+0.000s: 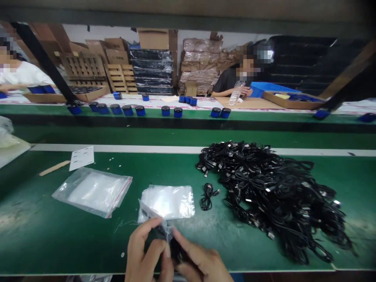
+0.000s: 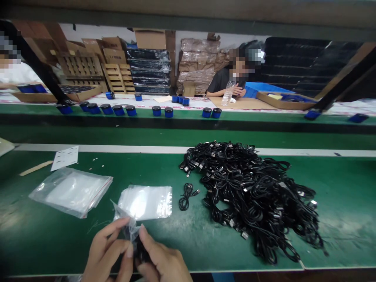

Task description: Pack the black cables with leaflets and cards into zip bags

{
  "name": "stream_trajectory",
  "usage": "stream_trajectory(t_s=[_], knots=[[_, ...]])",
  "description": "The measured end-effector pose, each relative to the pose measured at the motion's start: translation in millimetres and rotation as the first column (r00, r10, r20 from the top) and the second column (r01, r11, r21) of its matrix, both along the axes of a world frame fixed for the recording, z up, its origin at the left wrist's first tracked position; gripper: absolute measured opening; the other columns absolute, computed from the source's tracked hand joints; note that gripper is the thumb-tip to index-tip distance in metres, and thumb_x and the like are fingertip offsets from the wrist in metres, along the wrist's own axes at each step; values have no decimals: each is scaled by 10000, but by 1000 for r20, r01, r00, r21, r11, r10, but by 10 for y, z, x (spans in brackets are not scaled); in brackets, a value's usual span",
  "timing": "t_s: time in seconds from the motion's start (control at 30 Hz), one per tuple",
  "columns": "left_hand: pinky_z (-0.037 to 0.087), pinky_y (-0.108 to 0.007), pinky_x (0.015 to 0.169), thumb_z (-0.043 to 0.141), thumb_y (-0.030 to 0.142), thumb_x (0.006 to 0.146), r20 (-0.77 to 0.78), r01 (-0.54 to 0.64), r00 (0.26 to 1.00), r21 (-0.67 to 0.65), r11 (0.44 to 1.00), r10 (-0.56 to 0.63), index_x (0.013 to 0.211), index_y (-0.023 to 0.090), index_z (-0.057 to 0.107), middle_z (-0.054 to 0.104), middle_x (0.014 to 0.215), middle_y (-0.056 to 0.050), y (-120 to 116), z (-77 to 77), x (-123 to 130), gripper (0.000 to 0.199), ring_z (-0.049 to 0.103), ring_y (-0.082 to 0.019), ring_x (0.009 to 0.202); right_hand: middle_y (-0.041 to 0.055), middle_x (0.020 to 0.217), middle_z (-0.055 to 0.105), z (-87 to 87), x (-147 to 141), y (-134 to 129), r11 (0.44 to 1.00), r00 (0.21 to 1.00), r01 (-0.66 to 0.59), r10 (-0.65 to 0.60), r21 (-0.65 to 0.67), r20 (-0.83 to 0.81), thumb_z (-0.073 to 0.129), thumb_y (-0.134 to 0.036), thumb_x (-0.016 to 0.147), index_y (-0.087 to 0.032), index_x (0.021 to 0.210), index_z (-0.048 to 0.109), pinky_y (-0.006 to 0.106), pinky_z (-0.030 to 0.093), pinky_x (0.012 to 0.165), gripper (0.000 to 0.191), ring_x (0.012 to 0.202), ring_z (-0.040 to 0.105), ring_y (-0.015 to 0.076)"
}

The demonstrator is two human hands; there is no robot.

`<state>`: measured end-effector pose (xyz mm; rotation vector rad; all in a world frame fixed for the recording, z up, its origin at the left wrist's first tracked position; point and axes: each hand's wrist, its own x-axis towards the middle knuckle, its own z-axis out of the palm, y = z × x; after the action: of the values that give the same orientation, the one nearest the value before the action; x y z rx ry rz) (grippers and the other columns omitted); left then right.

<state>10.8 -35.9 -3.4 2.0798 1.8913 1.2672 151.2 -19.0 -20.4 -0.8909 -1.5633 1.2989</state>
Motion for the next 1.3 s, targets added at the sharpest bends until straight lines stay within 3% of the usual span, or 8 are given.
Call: stream_trajectory(t_s=[0.17,0.3,0.4,0.57,0.9,1.07,1.2,1.3], knots=[[404,-392,880,424,66,816,-63,50,997,88,995,-45,741,237,487,449,1198,-69,17,-37,-13,198,489,-225,1118,34,881,731,84,-43,54,976,974,203,-209,75,84,641,-95,755,-258,916,752,229,554,690,255,752,694,170],[377,-424,855,449,62,775,-114,57,993,140,988,-41,712,237,477,472,1166,-72,35,-23,-24,188,471,-257,1121,72,954,631,70,-113,79,911,917,313,-363,268,165,636,-89,738,-240,751,743,277,532,644,186,773,626,186],[333,-468,878,469,79,732,-144,38,990,202,979,-9,665,238,463,486,1141,-73,41,-11,-21,172,448,-280,1126,62,1007,628,81,-155,95,881,889,415,-446,226,104,651,-82,710,-230,787,670,282,533,687,168,827,640,194],[252,-548,974,467,100,730,-120,21,993,212,977,5,598,229,474,494,1182,-74,49,-27,-45,184,381,-307,1213,16,843,708,171,-135,141,990,986,105,-116,93,120,594,-64,725,-217,976,649,213,526,636,299,696,665,145],[345,-522,954,450,1,695,-57,84,996,195,977,-74,498,205,467,504,1180,-51,2,-63,-41,284,389,-292,1230,36,851,697,245,-62,205,991,992,-110,115,-77,62,595,-92,771,-239,930,733,262,523,720,256,775,668,163],[271,-491,1044,447,-13,673,-72,60,996,205,977,-46,473,203,398,510,1146,-17,-5,-40,0,298,373,-249,1246,23,811,711,168,-98,172,986,996,-79,72,-144,-58,631,-209,788,-247,877,748,225,528,607,152,685,677,153],[294,-504,1009,481,44,702,-137,81,989,231,970,-50,508,205,461,515,1154,-63,20,-25,-24,253,401,-272,1227,27,755,701,125,-123,122,985,983,154,-161,81,88,586,-123,763,-224,882,732,214,522,614,214,652,652,143],[271,-507,1021,496,52,708,-155,83,987,218,972,-50,557,210,474,503,1165,-69,28,-23,-11,219,372,-280,1252,17,710,677,117,-129,112,986,979,152,-159,63,128,557,-98,723,-202,873,720,194,512,577,245,605,639,131]])
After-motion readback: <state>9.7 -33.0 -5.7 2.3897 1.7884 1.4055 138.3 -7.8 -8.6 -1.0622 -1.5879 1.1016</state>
